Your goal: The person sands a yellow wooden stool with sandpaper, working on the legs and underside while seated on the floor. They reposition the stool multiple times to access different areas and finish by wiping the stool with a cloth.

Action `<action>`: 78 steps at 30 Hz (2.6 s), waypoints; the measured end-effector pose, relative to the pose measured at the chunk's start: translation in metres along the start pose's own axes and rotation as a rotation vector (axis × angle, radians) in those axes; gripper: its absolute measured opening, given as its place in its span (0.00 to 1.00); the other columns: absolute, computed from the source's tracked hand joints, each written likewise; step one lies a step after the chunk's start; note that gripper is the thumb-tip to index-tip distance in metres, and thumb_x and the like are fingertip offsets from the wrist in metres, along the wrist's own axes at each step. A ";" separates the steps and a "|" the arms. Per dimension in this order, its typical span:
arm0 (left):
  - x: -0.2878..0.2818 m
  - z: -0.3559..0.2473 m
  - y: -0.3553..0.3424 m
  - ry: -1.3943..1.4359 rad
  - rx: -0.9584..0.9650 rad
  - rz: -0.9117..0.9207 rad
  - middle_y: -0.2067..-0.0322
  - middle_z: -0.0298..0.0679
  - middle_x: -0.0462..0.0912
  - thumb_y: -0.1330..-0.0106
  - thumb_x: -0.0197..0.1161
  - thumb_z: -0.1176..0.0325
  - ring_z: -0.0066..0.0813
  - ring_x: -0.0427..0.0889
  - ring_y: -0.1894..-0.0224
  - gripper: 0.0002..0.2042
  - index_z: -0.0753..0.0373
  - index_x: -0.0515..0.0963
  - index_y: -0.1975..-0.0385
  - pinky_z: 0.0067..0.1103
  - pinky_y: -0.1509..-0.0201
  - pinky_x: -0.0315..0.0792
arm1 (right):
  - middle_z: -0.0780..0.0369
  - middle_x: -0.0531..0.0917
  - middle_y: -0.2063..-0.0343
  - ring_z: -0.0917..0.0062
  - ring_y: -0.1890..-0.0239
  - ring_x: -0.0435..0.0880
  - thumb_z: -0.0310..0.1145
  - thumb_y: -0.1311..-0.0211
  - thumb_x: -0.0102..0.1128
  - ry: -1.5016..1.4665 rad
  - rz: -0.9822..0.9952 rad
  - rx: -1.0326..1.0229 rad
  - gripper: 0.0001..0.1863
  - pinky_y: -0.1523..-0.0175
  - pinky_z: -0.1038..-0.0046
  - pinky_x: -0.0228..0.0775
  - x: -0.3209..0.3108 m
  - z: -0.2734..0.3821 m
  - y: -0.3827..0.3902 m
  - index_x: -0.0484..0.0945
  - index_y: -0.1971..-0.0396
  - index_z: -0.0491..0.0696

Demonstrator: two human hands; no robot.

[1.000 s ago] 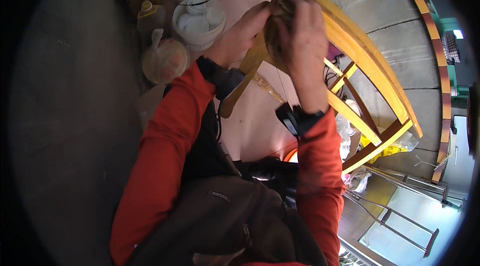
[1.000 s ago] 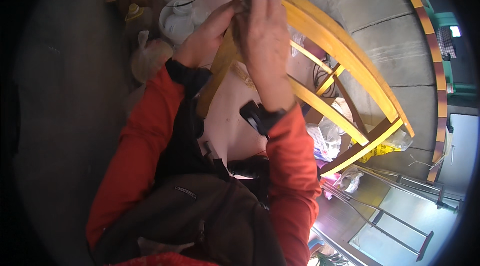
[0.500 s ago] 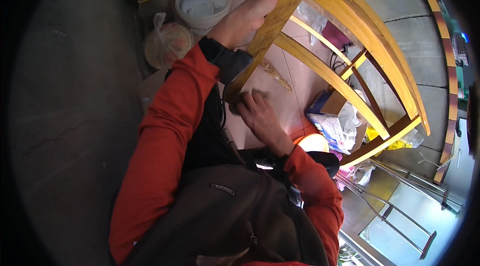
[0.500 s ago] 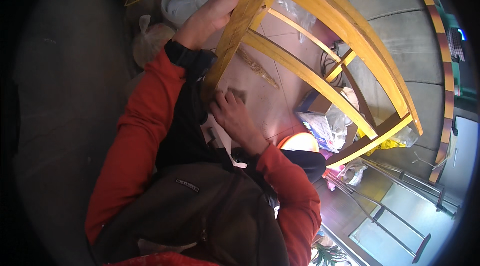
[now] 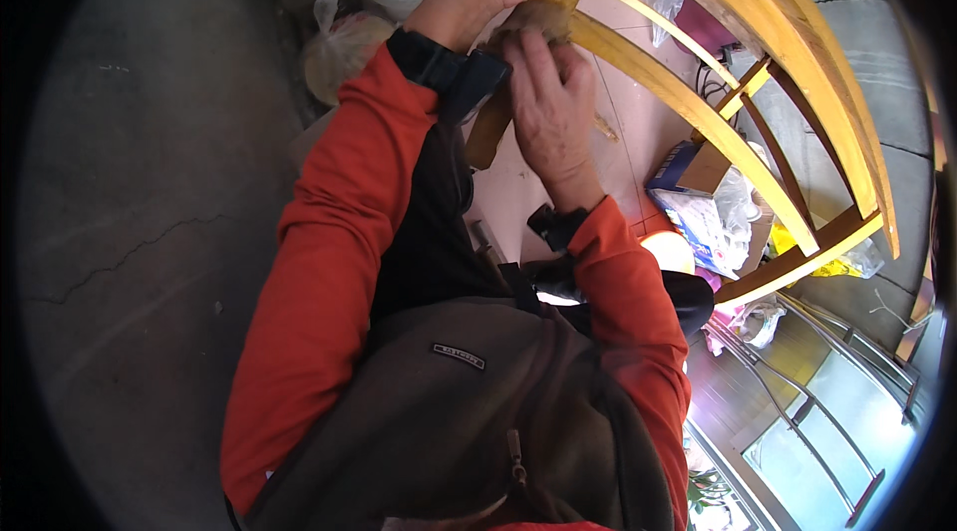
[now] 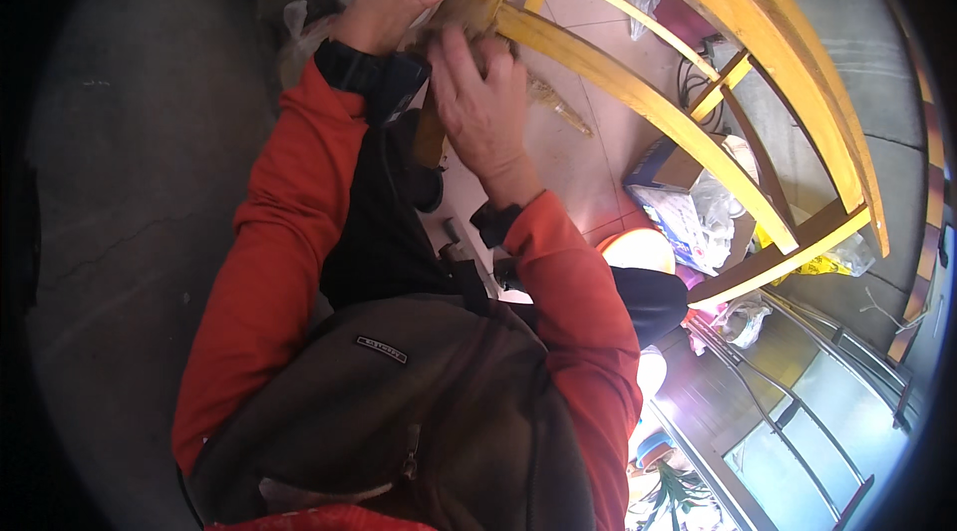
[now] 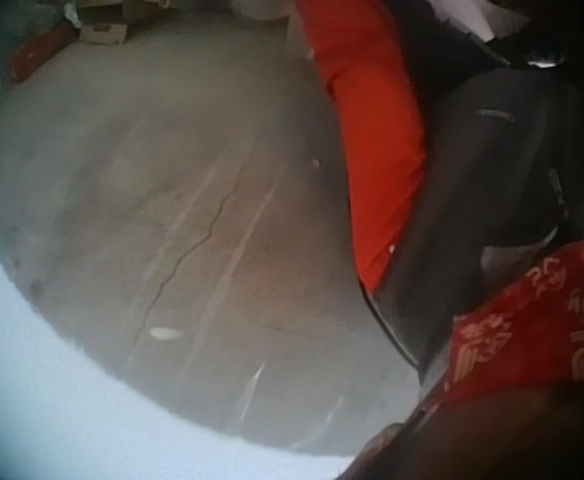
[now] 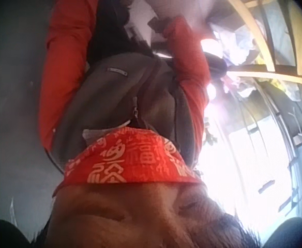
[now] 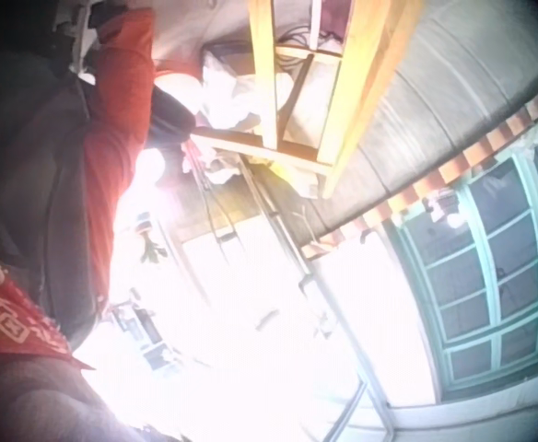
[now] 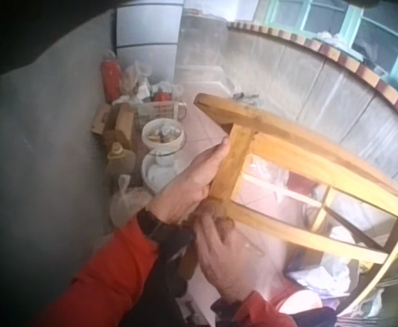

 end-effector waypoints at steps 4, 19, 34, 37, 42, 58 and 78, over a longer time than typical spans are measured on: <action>0.005 -0.007 0.006 -0.052 0.110 0.064 0.40 0.36 0.77 0.19 0.45 0.52 0.27 0.76 0.41 0.25 0.65 0.69 0.35 0.23 0.37 0.71 | 0.62 0.77 0.46 0.67 0.51 0.74 0.35 0.47 0.60 -0.149 0.275 -0.273 0.14 0.54 0.68 0.71 0.012 0.054 0.072 0.84 0.60 0.52; -0.030 0.011 -0.009 -0.365 0.184 -0.349 0.53 0.41 0.83 0.21 0.43 0.45 0.28 0.84 0.57 0.27 0.64 0.74 0.42 0.24 0.53 0.79 | 0.60 0.78 0.50 0.70 0.58 0.76 0.34 0.47 0.59 0.065 -0.096 0.225 0.15 0.57 0.71 0.72 -0.058 -0.046 -0.013 0.80 0.57 0.53; -0.030 0.004 0.000 -0.448 0.055 -0.480 0.50 0.45 0.80 0.23 0.47 0.43 0.33 0.81 0.50 0.30 0.64 0.68 0.35 0.26 0.46 0.75 | 0.58 0.81 0.54 0.59 0.56 0.78 0.27 0.47 0.67 0.593 -0.243 0.752 0.16 0.50 0.63 0.74 -0.215 -0.225 0.165 0.82 0.56 0.49; -0.023 0.003 -0.007 -0.566 0.106 -0.471 0.48 0.44 0.79 0.25 0.56 0.49 0.32 0.80 0.50 0.29 0.66 0.68 0.35 0.25 0.45 0.73 | 0.58 0.83 0.57 0.61 0.58 0.80 0.30 0.41 0.64 0.729 -0.288 0.949 0.11 0.51 0.63 0.73 -0.259 -0.260 0.220 0.82 0.57 0.50; -0.008 0.005 -0.006 -0.636 0.186 -0.400 0.50 0.42 0.79 0.32 0.68 0.56 0.30 0.78 0.52 0.28 0.70 0.72 0.39 0.26 0.47 0.74 | 0.58 0.84 0.59 0.61 0.55 0.81 0.31 0.40 0.67 0.746 -0.631 1.147 0.13 0.48 0.63 0.72 -0.320 -0.269 0.262 0.81 0.54 0.50; -0.076 0.024 -0.002 -0.788 0.029 -0.446 0.58 0.36 0.82 0.34 0.71 0.63 0.25 0.81 0.58 0.22 0.66 0.75 0.44 0.23 0.53 0.75 | 0.54 0.78 0.58 0.57 0.56 0.80 0.27 0.42 0.67 0.574 -0.496 1.061 0.12 0.53 0.62 0.75 -0.264 -0.253 0.276 0.80 0.57 0.46; -0.014 0.027 0.031 -0.627 0.210 -0.373 0.56 0.34 0.80 0.34 0.69 0.67 0.25 0.79 0.58 0.23 0.66 0.72 0.42 0.24 0.55 0.74 | 0.48 0.88 0.68 0.61 0.63 0.89 0.44 0.53 0.72 -0.008 0.019 1.390 0.25 0.54 0.67 0.77 -0.295 -0.354 0.304 0.84 0.60 0.40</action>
Point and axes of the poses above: each hand's wrist, its own y-axis away from the middle knuckle, its own x-axis out of the palm, z = x × y, the point moved 8 cm from there along -y, towards the middle knuckle
